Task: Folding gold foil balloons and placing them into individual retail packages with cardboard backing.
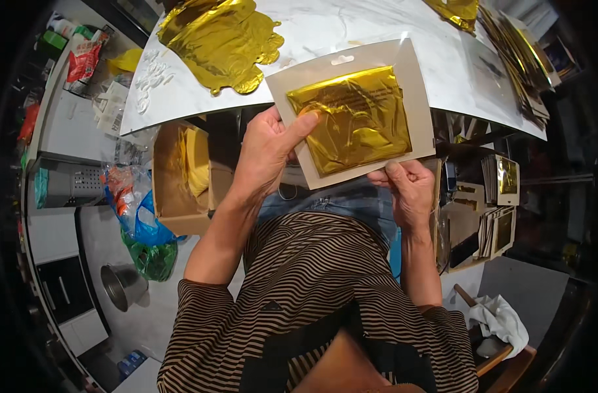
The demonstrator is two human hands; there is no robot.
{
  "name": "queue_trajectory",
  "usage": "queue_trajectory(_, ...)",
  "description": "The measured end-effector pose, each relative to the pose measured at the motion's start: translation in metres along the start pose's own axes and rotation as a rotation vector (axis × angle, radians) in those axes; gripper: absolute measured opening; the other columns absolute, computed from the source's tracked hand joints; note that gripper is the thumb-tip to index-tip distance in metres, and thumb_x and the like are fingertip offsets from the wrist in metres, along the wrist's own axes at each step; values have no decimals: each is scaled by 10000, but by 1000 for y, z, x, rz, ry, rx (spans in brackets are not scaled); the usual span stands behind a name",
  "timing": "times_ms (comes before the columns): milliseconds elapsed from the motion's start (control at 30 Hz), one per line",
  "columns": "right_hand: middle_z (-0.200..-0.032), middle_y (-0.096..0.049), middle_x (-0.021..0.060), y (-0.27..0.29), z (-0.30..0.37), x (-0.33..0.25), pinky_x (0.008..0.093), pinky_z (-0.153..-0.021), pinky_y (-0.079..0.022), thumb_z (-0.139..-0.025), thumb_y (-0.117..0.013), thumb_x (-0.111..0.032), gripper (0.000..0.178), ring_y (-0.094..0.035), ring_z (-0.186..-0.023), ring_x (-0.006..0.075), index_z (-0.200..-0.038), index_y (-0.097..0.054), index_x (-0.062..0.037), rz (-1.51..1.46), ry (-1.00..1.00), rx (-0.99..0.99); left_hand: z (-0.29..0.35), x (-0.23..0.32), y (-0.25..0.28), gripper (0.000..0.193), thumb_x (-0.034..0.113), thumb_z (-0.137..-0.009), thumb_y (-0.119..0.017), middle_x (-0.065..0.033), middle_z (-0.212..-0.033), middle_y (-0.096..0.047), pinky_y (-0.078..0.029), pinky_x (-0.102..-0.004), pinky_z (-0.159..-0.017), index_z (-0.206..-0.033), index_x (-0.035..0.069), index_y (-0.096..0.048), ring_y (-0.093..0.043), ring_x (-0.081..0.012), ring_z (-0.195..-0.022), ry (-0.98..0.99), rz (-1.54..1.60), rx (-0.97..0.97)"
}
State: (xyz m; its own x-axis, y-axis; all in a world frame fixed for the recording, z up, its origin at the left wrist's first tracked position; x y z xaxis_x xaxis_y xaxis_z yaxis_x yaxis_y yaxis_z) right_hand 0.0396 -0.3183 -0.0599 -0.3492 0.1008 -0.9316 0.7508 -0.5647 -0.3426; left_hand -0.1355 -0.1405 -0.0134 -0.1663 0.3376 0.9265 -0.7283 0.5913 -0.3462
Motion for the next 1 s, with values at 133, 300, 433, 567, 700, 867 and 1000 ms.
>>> queue_trajectory(133,-899,-761,244,-1,-2,-4,363,-761,-660,-1014,-670,-56,173,-780,-810,279,-1016,-688,116,-53,29,4,4,16,0,428,293,-980,-764,60,-864,-647,-324,-180,-553,-1262,-6,-642,-445,5,-646,-8,-48,25)
queue_trajectory(300,-878,-759,228,-5,-4,-11,358,-754,-658,-1009,-683,-69,184,-780,-795,277,-974,-701,111,12,-17,-52,-21,95,17,469,281,-1004,-719,-38,-994,-734,-500,-213,-734,-1314,-64,-643,-649,-81,-831,-269,-473,156)
queue_trajectory(433,-851,-758,207,-15,-11,-24,358,-746,-654,-985,-687,-26,143,-780,-790,272,-936,-705,108,122,-31,-123,-74,110,-4,388,305,-1033,-668,-57,-1047,-754,-515,-234,-789,-1253,-12,-712,-658,-103,-895,-168,-882,-189)
queue_trajectory(567,-850,-759,197,-10,-21,-37,356,-759,-648,-984,-683,-38,147,-778,-783,271,-952,-710,103,106,-46,-107,-112,94,-28,269,297,-1035,-674,59,-813,-660,-438,-212,-637,-1009,34,-724,-532,-23,-674,70,-746,-345)
queue_trajectory(700,-891,-768,202,-1,-34,-44,346,-766,-646,-961,-679,1,144,-774,-791,251,-1019,-709,129,14,-92,-102,-135,78,-47,252,270,-1060,-641,68,-833,-653,-474,-200,-657,-1017,28,-695,-554,-11,-698,179,-397,-544)
queue_trajectory(867,-877,-769,214,7,-56,-60,338,-761,-643,-904,-712,51,100,-774,-784,252,-969,-713,128,89,-98,-69,-166,86,-54,260,314,-1057,-642,78,-911,-665,-473,-188,-683,-1109,67,-704,-574,-1,-773,197,-381,-519)
queue_trajectory(1000,-862,-768,217,5,-73,-72,329,-748,-641,-895,-728,51,70,-775,-768,248,-919,-714,116,160,-137,-46,-196,84,-50,267,289,-1036,-657,77,-962,-687,-459,-176,-690,-1219,100,-698,-585,6,-797,224,-456,-547)
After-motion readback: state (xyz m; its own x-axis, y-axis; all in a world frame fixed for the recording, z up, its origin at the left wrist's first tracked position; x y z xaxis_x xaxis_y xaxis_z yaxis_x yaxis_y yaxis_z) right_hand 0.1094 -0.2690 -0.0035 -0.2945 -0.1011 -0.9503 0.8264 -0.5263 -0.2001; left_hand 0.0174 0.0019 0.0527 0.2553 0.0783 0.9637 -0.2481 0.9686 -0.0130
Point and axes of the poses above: each hand's wrist, its own z-axis away from the middle knuckle, its own y-axis out of the back of the hand, x = y × z, the point moved 8 cm from there along -z, towards the middle knuckle
